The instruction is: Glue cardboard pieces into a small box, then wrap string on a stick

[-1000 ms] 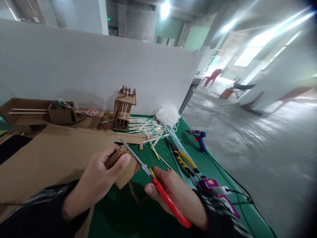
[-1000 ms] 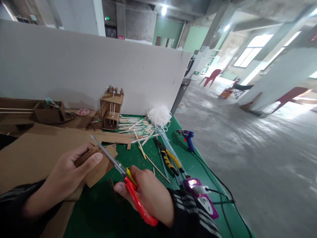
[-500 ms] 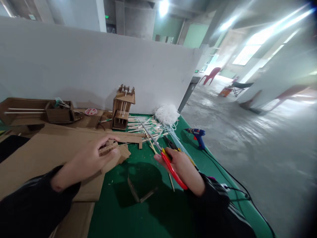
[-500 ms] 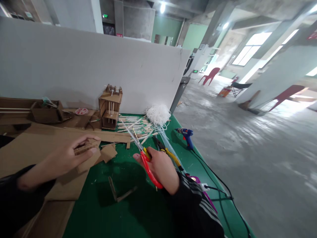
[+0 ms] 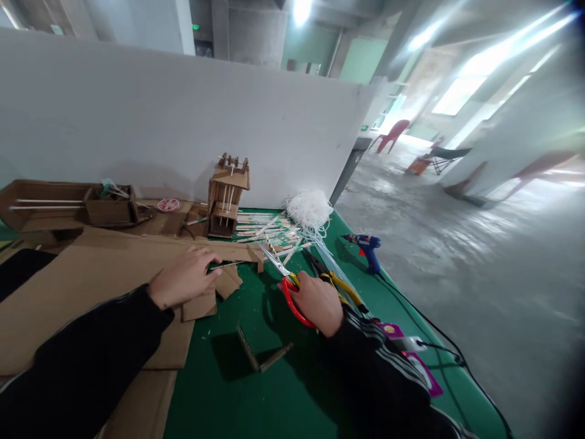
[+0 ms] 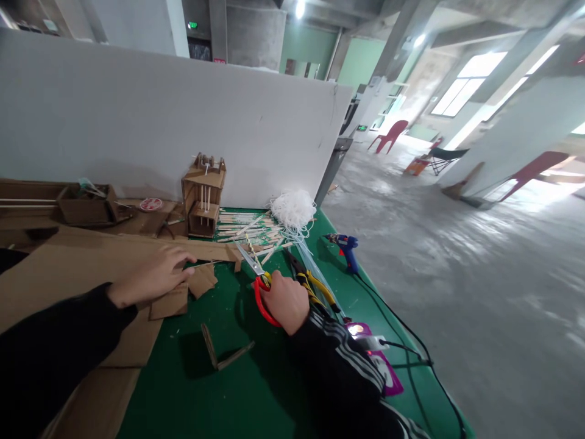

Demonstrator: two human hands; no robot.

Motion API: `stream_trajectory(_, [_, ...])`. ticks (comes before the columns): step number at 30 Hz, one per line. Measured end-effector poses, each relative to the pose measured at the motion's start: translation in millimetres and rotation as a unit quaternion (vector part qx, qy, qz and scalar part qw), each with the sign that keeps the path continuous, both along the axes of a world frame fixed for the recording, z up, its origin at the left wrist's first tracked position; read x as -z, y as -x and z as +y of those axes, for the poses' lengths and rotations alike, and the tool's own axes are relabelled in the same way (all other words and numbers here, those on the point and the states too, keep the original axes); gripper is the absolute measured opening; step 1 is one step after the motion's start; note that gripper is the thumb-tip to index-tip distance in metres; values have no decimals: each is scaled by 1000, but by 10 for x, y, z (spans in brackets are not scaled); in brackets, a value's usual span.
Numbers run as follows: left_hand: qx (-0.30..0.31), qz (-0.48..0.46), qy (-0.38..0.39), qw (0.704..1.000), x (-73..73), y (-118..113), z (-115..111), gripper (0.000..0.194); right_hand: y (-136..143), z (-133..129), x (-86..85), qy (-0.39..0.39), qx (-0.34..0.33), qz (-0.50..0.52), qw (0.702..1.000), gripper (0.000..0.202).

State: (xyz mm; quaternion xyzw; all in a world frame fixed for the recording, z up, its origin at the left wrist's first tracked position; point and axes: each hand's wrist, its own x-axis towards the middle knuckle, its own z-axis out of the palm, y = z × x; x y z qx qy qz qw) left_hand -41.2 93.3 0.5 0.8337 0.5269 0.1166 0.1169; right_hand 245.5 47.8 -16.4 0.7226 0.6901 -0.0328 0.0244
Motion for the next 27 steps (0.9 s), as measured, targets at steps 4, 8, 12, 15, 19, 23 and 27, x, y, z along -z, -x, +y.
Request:
stream_trajectory(4, [1, 30, -39, 999, -4, -190, 332, 28, 18, 2, 45, 5, -6, 0, 1000, 49])
stream_trajectory(8, [-20, 57, -44, 997, 63, -314, 542, 19, 4, 1, 61, 9, -9, -2, 1000, 48])
stream_trajectory(12, [-23, 74, -47, 996, 103, -355, 582, 22, -9, 6, 78, 10, -10, -2, 1000, 47])
stream_trajectory(15, [-23, 85, -53, 995, 132, -367, 597, 23, -14, 17, 89, 9, -10, -1, 1000, 47])
stream_trajectory(19, [-16, 96, -50, 994, 213, -340, 615, 18, -19, 33, 96, 8, -4, -3, 1000, 49])
stream_trajectory(23, [11, 89, -53, 995, 257, -228, 524, 16, -25, 36, 103, 7, -5, -4, 1000, 48])
stream_trajectory(27, [44, 76, -48, 995, 233, -107, 340, 18, -24, 27, 106, 10, -5, -3, 1000, 49])
